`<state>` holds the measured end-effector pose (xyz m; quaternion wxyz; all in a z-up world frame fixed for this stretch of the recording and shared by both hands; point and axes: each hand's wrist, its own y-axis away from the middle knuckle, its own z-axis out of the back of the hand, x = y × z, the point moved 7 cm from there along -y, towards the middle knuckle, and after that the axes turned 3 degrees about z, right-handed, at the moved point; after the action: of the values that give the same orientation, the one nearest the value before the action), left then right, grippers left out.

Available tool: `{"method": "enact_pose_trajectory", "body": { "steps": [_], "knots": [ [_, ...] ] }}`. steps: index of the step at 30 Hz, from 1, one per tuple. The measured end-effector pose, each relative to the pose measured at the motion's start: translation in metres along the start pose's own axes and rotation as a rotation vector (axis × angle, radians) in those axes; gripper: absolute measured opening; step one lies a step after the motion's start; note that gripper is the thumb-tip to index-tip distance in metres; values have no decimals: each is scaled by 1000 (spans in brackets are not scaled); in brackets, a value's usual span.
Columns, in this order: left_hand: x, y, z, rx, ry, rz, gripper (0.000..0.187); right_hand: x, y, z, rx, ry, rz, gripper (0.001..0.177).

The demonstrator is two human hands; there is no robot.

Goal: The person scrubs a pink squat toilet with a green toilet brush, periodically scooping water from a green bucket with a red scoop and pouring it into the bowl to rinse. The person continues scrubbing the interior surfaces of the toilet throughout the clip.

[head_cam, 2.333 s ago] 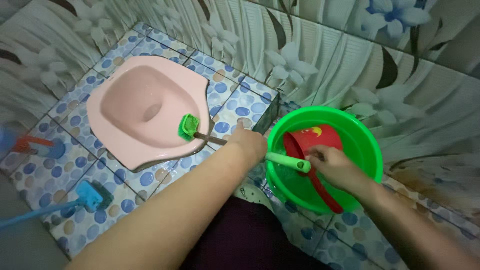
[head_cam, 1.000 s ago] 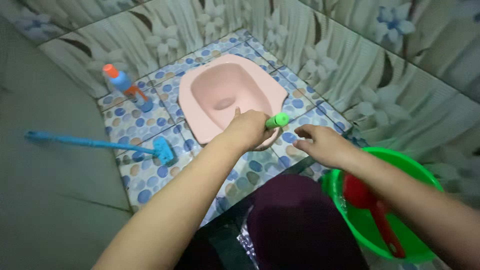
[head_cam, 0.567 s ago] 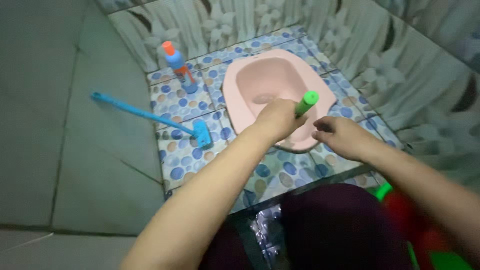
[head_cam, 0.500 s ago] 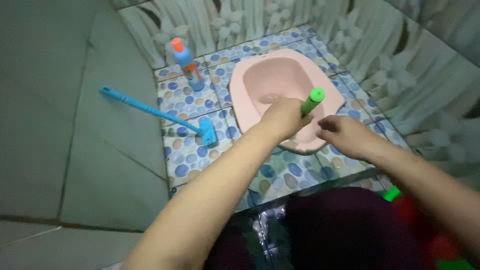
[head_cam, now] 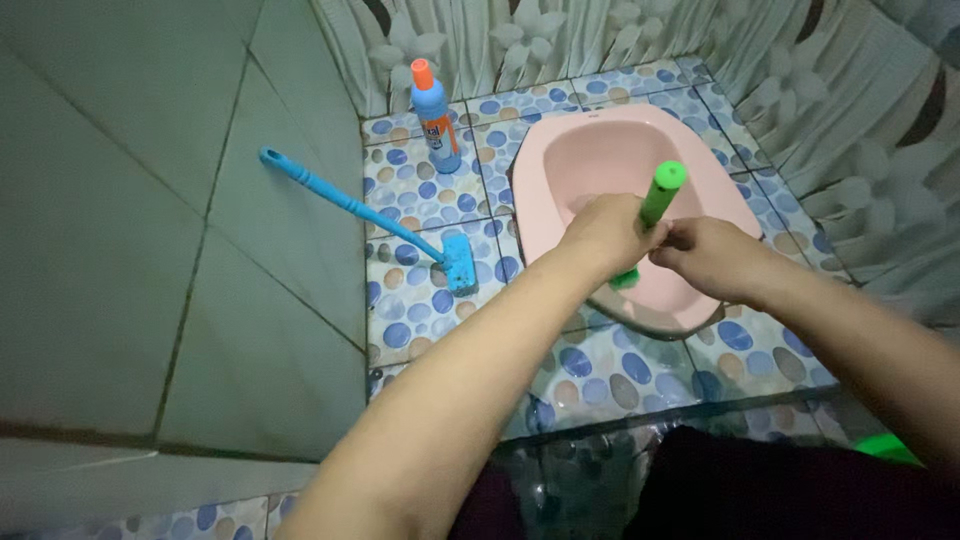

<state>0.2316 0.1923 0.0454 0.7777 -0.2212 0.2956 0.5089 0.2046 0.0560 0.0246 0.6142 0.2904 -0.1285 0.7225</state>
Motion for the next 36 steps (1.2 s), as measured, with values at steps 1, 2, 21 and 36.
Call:
{"method": "enact_pose_trajectory", "body": {
  "steps": [1, 2, 21, 36],
  "knots": [
    [2, -1, 3, -18, 5, -13, 34, 5, -5, 2, -1, -53, 48, 39],
    [3, -1, 7, -37, 9, -26, 34, 6, -10, 3, 8, -37, 36, 38],
    [37, -16, 22, -102, 238, 50, 36, 18, -68, -3, 47, -43, -50, 34],
    [41, -28, 10, -232, 246, -109, 39, 8, -54, 3, 15, -96, -89, 32]
  ]
}}
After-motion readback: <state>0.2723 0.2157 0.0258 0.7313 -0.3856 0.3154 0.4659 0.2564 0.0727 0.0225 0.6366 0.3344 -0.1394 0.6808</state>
